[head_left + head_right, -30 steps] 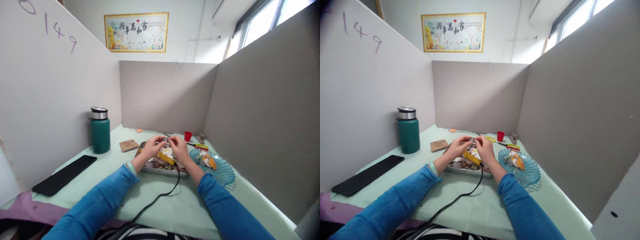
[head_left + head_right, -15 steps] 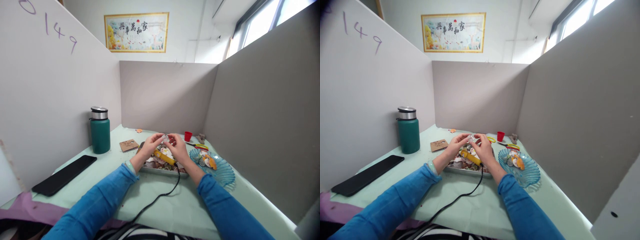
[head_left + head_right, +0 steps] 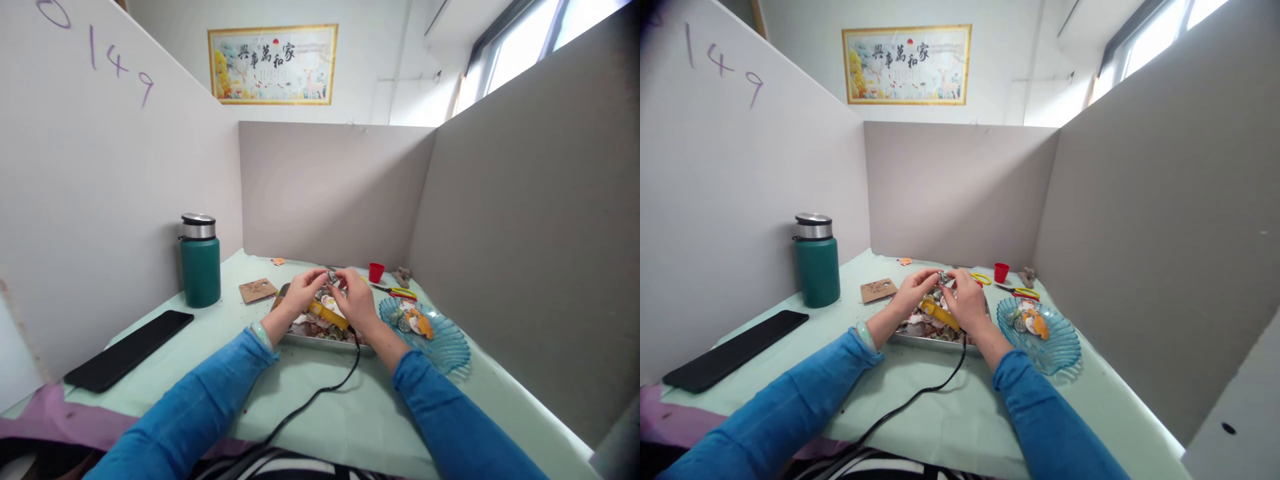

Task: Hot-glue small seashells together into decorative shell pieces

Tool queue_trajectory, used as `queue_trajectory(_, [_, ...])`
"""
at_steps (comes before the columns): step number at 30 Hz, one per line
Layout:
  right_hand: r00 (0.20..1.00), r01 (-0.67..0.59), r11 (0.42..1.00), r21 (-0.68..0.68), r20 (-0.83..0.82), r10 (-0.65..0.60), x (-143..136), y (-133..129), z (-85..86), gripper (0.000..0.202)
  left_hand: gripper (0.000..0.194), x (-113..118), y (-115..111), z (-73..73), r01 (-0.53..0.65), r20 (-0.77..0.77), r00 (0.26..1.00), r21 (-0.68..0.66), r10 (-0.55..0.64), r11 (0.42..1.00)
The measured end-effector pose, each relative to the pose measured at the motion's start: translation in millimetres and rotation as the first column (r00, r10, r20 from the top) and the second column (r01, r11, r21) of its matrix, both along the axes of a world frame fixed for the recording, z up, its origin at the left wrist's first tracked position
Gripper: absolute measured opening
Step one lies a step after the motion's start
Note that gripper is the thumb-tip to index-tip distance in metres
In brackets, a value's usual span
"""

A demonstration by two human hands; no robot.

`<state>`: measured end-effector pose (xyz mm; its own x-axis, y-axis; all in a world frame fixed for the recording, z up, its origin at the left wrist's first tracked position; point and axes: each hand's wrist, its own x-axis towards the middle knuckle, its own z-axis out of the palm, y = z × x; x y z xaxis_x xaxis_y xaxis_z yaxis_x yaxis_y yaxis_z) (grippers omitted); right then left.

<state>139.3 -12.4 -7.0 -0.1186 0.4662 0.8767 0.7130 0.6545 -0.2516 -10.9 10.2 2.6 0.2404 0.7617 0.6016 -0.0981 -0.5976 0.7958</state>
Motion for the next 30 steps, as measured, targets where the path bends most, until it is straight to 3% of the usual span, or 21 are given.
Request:
queue_trajectory(11, [0.999,-0.031,1.0,0.003,0.026,0.031,-2.2,-3.3,0.8,0.021,0.037,-1.1,1.0,-0.5,0.106,0.02,0.994,-0.054,-0.105,0.993])
queue_trajectory(15, [1.0,0.002,1.0,-0.016,0.015,-0.002,2.8,2.1,2.1,0.022,0.039,-0.6,0.5,0.2,0.031,0.016,0.999,-0.064,-0.03,0.997])
queue_trajectory(18, [0.985,0.171,0.98,-0.099,0.058,-0.165,25.6,12.6,8.8,0.026,0.04,-0.5,1.4,-0.4,-0.068,0.002,0.998,-0.066,0.068,0.996])
queue_trajectory(20, [0.926,0.369,0.892,-0.262,0.184,-0.329,49.8,20.5,15.1,0.026,0.038,-0.8,3.1,-1.3,-0.118,-0.012,0.993,-0.077,0.118,0.99])
queue_trajectory(21, [0.877,0.472,0.805,-0.359,0.281,-0.389,62.9,24.0,17.9,0.027,0.038,-1.0,4.2,-1.9,-0.135,-0.014,0.991,-0.079,0.134,0.988])
queue_trajectory(23, [0.764,0.645,0.567,-0.512,0.461,-0.452,87.3,29.7,21.5,0.028,0.036,-1.6,7.0,-3.5,-0.153,-0.015,0.988,-0.074,0.153,0.985])
queue_trajectory(24, [0.738,0.675,0.498,-0.544,0.491,-0.464,97.3,31.8,22.0,0.026,0.035,-1.9,8.6,-4.4,-0.158,-0.014,0.987,-0.066,0.158,0.985])
queue_trajectory(26, [0.71,0.702,0.408,-0.584,0.526,-0.468,111.5,35.1,20.2,0.025,0.033,-2.7,11.6,-6.5,-0.164,-0.013,0.986,-0.047,0.164,0.985])
queue_trajectory(30, [0.685,0.72,0.319,-0.616,0.559,-0.467,121.8,39.4,13.3,0.031,0.029,-3.6,16.7,-10.4,-0.174,-0.023,0.985,-0.028,0.173,0.984])
